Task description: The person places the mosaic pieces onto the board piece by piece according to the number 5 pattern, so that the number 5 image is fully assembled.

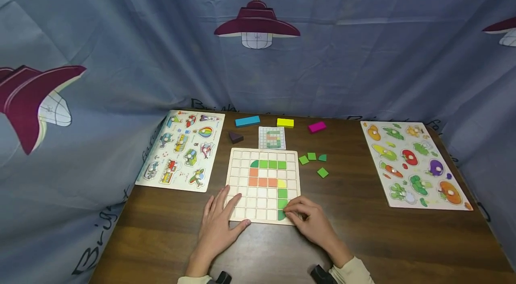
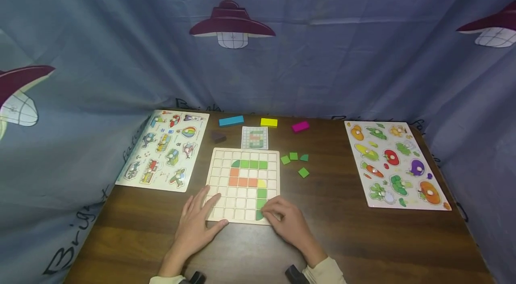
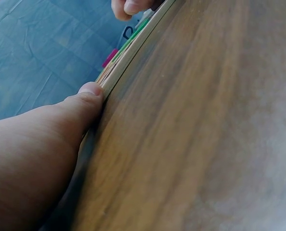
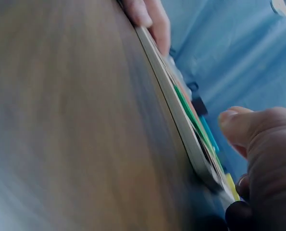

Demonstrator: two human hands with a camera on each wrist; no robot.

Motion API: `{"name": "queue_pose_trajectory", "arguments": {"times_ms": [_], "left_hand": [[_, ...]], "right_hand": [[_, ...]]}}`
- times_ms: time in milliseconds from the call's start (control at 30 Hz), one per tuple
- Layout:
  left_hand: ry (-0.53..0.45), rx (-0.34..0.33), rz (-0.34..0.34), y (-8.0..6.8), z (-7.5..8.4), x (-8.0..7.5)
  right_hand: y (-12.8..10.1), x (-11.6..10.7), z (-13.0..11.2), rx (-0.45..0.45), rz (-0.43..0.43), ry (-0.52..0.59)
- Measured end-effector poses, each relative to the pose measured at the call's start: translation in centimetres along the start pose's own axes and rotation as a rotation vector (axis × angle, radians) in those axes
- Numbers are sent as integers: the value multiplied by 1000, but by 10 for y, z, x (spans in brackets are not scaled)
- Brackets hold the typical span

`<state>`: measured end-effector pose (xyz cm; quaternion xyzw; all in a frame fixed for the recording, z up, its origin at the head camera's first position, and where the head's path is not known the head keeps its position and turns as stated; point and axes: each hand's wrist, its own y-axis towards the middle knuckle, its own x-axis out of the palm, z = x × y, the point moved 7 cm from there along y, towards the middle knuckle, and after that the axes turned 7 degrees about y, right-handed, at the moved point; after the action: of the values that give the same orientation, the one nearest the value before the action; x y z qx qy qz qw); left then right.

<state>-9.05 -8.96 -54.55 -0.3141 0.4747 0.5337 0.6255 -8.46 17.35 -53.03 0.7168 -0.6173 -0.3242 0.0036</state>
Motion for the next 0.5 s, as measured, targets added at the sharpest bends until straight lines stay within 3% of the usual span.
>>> {"name": "queue_pose_trajectory", "arguments": {"times_ms": [167,300,400,500], "left_hand": [[-6,-4,1,-1,0,1],[-2,-8,4,-4,0,1],[3,-6,17,-3,0,0],[-1,-3,18,-1,1,-1]], "right_hand": [[6,-23,14,17,124,-15],[15,-52,33,47,253,-153],[24,-74,52,128,337,-281],[31,-87,68,226,346,-362]]}}
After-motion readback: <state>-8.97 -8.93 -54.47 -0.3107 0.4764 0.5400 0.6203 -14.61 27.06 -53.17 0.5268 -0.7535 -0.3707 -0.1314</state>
